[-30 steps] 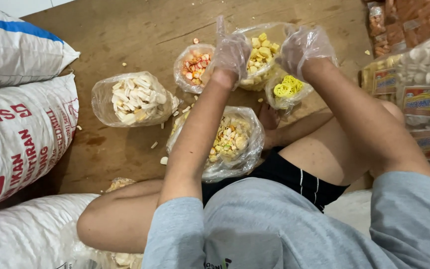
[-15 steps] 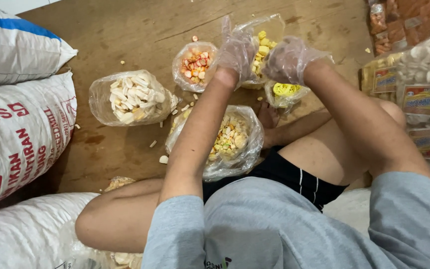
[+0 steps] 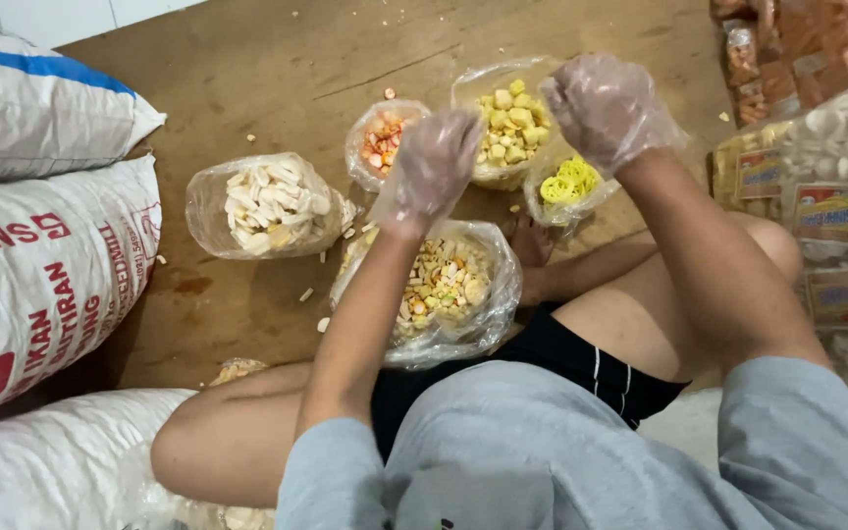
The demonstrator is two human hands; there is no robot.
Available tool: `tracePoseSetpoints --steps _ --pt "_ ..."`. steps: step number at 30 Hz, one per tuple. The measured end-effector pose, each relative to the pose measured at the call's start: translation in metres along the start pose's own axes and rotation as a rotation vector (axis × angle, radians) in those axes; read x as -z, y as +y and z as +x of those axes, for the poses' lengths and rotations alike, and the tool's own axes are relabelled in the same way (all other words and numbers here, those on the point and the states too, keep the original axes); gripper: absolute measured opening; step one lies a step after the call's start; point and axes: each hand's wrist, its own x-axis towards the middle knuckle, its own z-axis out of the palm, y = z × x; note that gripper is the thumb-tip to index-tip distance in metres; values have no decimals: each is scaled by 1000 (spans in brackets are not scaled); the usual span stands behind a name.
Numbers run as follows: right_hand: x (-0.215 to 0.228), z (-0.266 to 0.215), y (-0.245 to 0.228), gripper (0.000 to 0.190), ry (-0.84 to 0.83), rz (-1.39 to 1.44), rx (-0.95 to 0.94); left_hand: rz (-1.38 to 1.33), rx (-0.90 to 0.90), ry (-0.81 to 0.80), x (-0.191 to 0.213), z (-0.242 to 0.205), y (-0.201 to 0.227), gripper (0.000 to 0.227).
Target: The person sits cross-legged on the floor and uses gloved hands to mix various snack items inside a large plastic bag. They repeatedly lift and turn the contents to combine different shapes and colors of snacks.
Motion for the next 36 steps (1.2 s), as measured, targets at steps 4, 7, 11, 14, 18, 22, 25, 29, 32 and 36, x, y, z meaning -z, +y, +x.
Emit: tracePoseSetpoints --steps 4,7,11,14,18,22,25,29,32,36 --pt "17 -17 -47 36 -34 187 73 -236 129 -215 3 -73 -3 29" --pt "-11 -31 -61 30 -231 189 209 -148 359 -560 -29 -158 -36 18" --pt "-73 -62 -87 33 -377 141 498 -36 679 -1112 -85 -251 -68 43" --pt "-160 -61 -106 36 -608 -29 437 35 601 -1042 -41 -232 -73 32" --pt "-226 -42 -119 37 -709 -210 490 206 673 -942 -65 -247 -68 33" --pt "-246 -35 -135 37 -700 -223 476 42 665 -924 -65 -247 -78 56" --pt "-261 -35 -140 36 -696 -226 451 90 685 -915 -46 -236 -57 61" --pt "-280 -24 -136 35 -677 -230 458 270 594 -908 -106 -279 -83 53" --pt "-297 -8 -140 35 -690 -224 459 247 626 -915 -102 -290 -82 50" --pt "-313 -2 -132 35 -685 -226 461 225 656 -894 -97 -289 -89 46"
